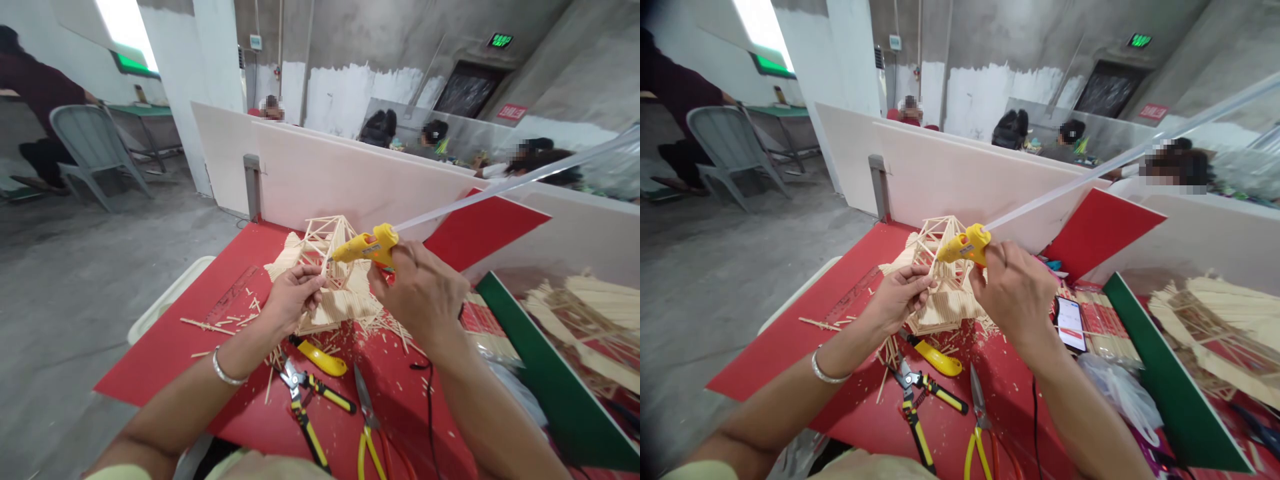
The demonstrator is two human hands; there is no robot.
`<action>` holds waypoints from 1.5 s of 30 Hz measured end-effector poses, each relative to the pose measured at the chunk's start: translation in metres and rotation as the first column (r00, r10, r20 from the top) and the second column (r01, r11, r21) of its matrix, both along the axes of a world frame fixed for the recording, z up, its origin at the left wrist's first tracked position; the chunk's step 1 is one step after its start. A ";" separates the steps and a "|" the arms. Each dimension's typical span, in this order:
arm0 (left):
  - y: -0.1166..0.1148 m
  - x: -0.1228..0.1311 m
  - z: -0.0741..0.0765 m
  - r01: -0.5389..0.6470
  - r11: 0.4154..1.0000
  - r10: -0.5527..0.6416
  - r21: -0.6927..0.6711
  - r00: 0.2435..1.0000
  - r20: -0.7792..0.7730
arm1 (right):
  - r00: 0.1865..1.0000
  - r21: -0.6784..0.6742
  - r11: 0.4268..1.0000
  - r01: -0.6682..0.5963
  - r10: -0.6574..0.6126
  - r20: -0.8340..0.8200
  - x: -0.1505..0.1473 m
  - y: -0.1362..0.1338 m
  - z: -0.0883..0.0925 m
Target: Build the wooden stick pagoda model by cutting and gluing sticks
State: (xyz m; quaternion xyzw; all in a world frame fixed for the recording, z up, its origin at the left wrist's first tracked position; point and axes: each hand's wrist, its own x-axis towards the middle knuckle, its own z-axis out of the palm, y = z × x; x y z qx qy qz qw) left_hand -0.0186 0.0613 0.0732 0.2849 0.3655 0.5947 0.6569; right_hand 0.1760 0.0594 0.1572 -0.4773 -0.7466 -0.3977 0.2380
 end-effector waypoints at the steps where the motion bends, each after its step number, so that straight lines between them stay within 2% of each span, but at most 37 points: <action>1: 0.000 0.000 0.000 0.000 1.000 0.000 0.001 1.000 0.003 | 1.000 -0.002 1.000 0.008 -0.008 0.004 0.000 0.000 0.000; 36: 0.004 0.003 -0.005 -0.013 1.000 0.013 0.028 1.000 0.017 | 0.999 0.045 0.999 0.008 -0.010 0.043 -0.002 0.000 0.001; 45: 0.003 0.004 -0.001 -0.016 0.999 0.015 0.030 1.000 0.011 | 0.998 0.091 0.996 -0.005 -0.001 0.062 -0.002 -0.001 0.002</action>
